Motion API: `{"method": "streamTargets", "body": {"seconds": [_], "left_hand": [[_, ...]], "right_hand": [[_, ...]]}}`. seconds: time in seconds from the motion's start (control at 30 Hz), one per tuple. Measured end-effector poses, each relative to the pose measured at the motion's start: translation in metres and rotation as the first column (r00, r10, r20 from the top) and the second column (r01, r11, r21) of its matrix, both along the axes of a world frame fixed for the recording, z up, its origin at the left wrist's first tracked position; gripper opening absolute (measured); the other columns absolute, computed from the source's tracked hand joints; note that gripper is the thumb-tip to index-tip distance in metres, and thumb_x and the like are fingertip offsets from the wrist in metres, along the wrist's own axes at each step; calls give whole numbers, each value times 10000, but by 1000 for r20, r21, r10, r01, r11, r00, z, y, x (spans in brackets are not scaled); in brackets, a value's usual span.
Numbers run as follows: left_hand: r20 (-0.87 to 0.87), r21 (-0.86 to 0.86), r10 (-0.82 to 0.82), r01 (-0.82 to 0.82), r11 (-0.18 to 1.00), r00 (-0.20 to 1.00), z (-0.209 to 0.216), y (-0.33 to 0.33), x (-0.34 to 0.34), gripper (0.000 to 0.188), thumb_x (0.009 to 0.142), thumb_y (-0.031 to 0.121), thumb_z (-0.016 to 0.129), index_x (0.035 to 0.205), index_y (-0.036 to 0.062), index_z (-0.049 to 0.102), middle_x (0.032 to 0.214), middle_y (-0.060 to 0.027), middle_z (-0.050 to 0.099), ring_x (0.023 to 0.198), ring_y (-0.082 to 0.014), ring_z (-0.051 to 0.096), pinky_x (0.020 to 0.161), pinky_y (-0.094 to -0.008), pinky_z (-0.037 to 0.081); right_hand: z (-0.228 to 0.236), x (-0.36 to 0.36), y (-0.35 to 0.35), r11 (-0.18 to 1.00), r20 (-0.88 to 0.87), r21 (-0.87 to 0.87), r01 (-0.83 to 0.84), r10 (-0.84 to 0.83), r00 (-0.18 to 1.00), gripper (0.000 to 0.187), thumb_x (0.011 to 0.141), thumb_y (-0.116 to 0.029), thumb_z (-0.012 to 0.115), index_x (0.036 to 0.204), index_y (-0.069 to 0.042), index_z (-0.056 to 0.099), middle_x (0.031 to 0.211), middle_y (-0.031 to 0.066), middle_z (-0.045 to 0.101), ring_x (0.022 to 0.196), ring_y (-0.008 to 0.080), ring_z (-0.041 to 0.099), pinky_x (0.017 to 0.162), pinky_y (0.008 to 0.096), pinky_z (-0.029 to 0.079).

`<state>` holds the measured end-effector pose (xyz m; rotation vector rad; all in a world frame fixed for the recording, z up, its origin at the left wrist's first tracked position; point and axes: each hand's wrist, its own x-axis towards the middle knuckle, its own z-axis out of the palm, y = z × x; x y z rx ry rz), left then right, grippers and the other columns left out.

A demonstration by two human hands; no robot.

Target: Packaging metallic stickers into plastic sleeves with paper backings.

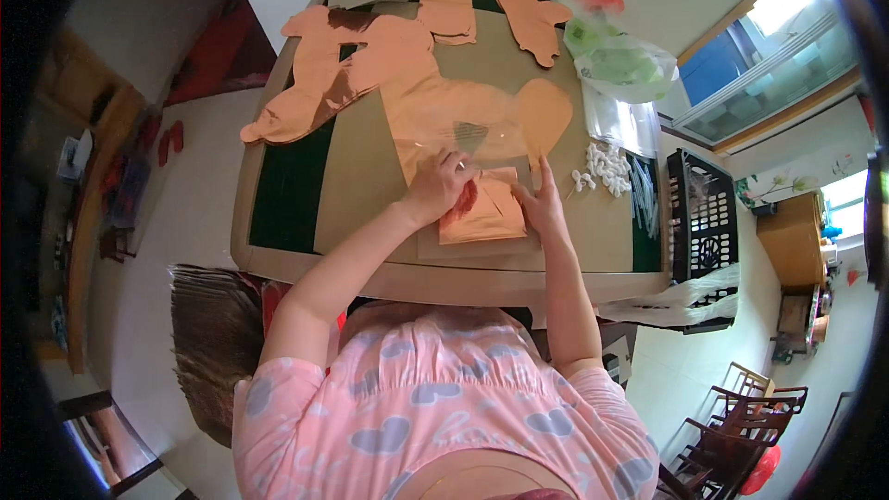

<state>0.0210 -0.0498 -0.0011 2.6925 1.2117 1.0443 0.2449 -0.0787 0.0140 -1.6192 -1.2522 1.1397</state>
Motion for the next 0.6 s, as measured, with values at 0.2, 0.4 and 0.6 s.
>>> {"method": "streamTargets", "body": {"seconds": [0.2,0.4,0.6], "left_hand": [[101,-28,131,-129,991,986,-10,0,-7,110,810,117,564,898,60,599,1055,-100,585,1031,-282,548,836,-404,456],[94,-46,87,-83,996,992,-8,-2,-8,93,816,100,611,891,50,584,946,-114,565,961,-308,547,868,-409,448],[220,-96,222,-206,974,950,-4,1,-15,109,775,62,650,840,39,566,931,-118,556,964,-322,532,863,-415,450]], "right_hand": [[24,14,-48,997,-35,-32,-65,64,997,842,879,-56,647,1541,-158,136,800,70,649,700,97,588,613,237,474],[14,13,-62,999,-73,-42,-26,23,997,807,838,87,605,1506,-202,256,730,-25,548,676,48,522,576,173,424],[3,18,-59,999,-97,-19,47,-49,994,701,856,81,580,1447,-215,349,799,-17,545,717,62,537,594,218,534]]}}
